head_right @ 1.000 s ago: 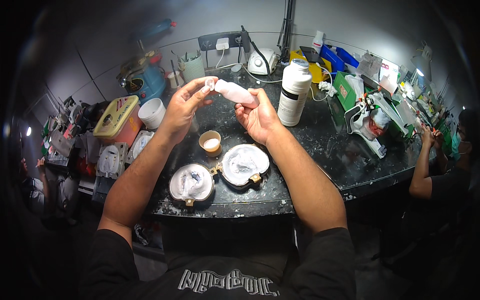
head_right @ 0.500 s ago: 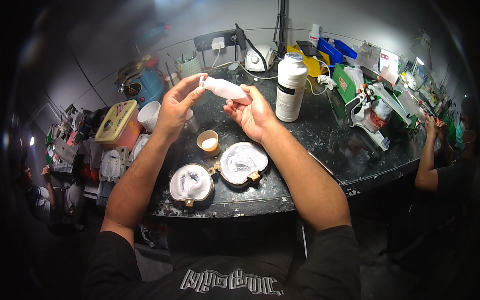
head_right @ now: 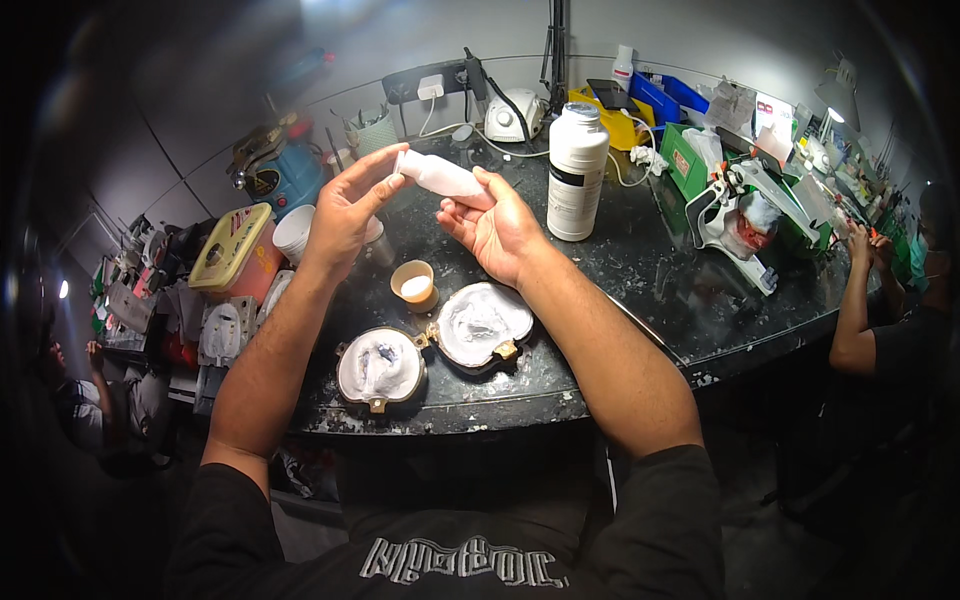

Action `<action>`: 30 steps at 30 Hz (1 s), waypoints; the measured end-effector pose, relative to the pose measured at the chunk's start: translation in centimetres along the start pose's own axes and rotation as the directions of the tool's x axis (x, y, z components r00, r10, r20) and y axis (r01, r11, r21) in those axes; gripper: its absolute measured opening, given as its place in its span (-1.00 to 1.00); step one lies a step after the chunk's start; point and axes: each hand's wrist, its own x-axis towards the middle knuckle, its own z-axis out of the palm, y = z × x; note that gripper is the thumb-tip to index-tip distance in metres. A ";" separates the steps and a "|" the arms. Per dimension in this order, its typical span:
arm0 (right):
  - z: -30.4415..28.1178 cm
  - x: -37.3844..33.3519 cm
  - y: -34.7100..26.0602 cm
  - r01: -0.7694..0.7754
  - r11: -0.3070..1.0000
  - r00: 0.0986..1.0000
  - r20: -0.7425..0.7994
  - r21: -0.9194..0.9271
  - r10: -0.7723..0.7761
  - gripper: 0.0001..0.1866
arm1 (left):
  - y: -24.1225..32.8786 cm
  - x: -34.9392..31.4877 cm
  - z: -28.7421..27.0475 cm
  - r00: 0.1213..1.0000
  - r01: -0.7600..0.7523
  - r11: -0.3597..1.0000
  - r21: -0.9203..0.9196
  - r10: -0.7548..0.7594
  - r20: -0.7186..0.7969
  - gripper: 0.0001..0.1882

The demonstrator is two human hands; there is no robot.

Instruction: The person pours liquids from two bottles into a small cup, stirs the mixture with a stick, and then uses a metal tool to scrape and smooth the interior of a mold half. The person handles the mold and tools directly without visible protective gear.

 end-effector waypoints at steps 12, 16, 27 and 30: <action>1.7 -1.6 0.3 -0.002 0.984 0.988 0.154 -0.181 0.031 -0.55 | 2.7 2.1 -1.0 0.998 -0.030 0.981 0.194 0.039 -0.040 -0.61; 2.5 -2.4 0.4 0.207 0.907 0.971 0.191 -0.368 -0.144 -0.46 | 2.7 2.1 -0.6 0.998 -0.046 0.960 0.278 0.054 -0.019 -0.61; 2.1 -2.3 1.5 0.631 0.369 0.746 0.402 -0.682 -0.531 -0.48 | 4.1 0.7 1.5 0.984 -0.148 0.778 0.611 0.177 0.012 -0.55; 1.6 -1.7 1.6 0.693 0.267 0.673 0.468 -0.670 -0.572 -0.58 | 4.4 0.5 2.4 0.962 -0.216 0.674 0.707 0.271 0.036 -0.55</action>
